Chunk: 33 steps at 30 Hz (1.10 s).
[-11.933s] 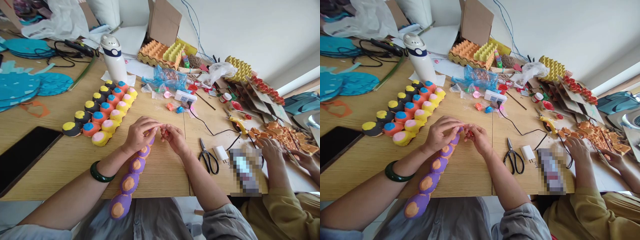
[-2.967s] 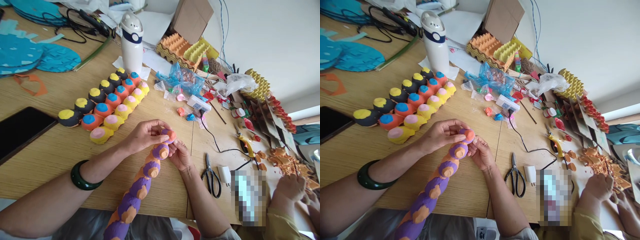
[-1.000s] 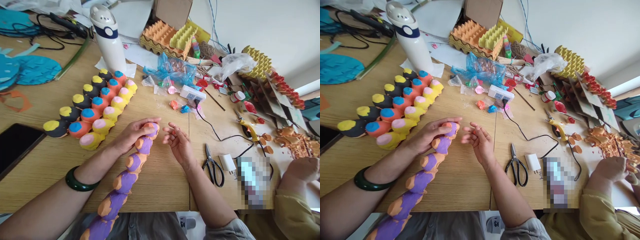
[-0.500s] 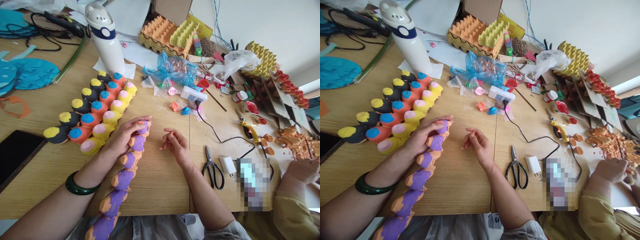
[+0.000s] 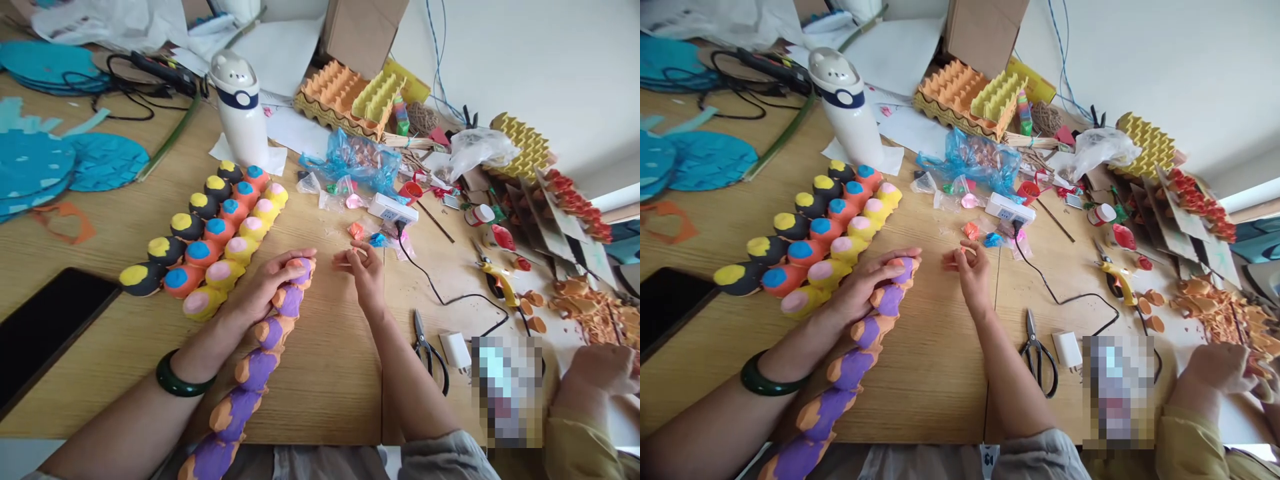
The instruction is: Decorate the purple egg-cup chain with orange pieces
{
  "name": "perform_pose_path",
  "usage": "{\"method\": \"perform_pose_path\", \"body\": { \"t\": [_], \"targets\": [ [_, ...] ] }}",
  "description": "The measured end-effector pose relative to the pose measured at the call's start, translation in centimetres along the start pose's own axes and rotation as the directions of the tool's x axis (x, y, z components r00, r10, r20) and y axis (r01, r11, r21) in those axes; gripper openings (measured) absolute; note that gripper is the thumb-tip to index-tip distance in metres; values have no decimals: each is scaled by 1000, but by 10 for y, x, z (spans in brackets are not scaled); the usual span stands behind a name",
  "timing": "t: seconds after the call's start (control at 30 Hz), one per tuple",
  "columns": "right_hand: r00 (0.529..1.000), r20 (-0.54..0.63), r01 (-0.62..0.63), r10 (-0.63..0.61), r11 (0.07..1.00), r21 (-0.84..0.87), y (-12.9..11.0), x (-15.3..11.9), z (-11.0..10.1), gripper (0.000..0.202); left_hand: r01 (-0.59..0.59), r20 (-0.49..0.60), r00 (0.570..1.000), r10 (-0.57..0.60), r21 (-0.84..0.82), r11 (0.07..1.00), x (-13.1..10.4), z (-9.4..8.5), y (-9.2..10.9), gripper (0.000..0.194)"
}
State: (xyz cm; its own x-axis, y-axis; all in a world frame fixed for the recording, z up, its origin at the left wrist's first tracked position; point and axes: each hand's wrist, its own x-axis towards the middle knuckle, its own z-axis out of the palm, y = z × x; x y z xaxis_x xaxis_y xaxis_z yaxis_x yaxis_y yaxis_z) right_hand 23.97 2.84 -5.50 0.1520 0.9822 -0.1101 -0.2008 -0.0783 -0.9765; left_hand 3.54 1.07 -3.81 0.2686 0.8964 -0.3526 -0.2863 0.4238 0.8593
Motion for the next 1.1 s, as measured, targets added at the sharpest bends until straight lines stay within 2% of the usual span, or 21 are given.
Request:
{"method": "perform_pose_path", "body": {
  "t": [0.1,0.17,0.33,0.47,0.6,0.77,0.9,1.1],
  "targets": [
    [996,69,-65,65,998,-3,-2,-17,5,29,-29,-16,999,30,55,998,-3,4,6,38],
    [986,140,-95,93,995,7,-2,-34,7,30,-49,-21,998,51,105,993,-5,6,9,37],
    [979,173,-127,106,984,121,0,-60,10,27,-18,49,999,9,171,985,-5,5,6,43],
    [971,188,-175,145,972,159,3,-61,9,23,-84,135,989,54,227,970,-3,4,-3,52],
    [981,172,-112,85,981,157,3,-63,7,21,-142,199,976,87,282,949,-2,3,-10,61],
    [984,155,-98,83,991,88,-4,-68,4,20,-215,226,965,136,373,902,-4,3,-13,55],
    [982,153,-119,110,991,53,-5,-68,4,23,-363,270,927,261,468,806,-4,6,-17,47],
    [978,161,-154,135,982,110,-1,-66,2,24,-461,310,886,346,489,741,-5,10,-17,39]
  ]
}}
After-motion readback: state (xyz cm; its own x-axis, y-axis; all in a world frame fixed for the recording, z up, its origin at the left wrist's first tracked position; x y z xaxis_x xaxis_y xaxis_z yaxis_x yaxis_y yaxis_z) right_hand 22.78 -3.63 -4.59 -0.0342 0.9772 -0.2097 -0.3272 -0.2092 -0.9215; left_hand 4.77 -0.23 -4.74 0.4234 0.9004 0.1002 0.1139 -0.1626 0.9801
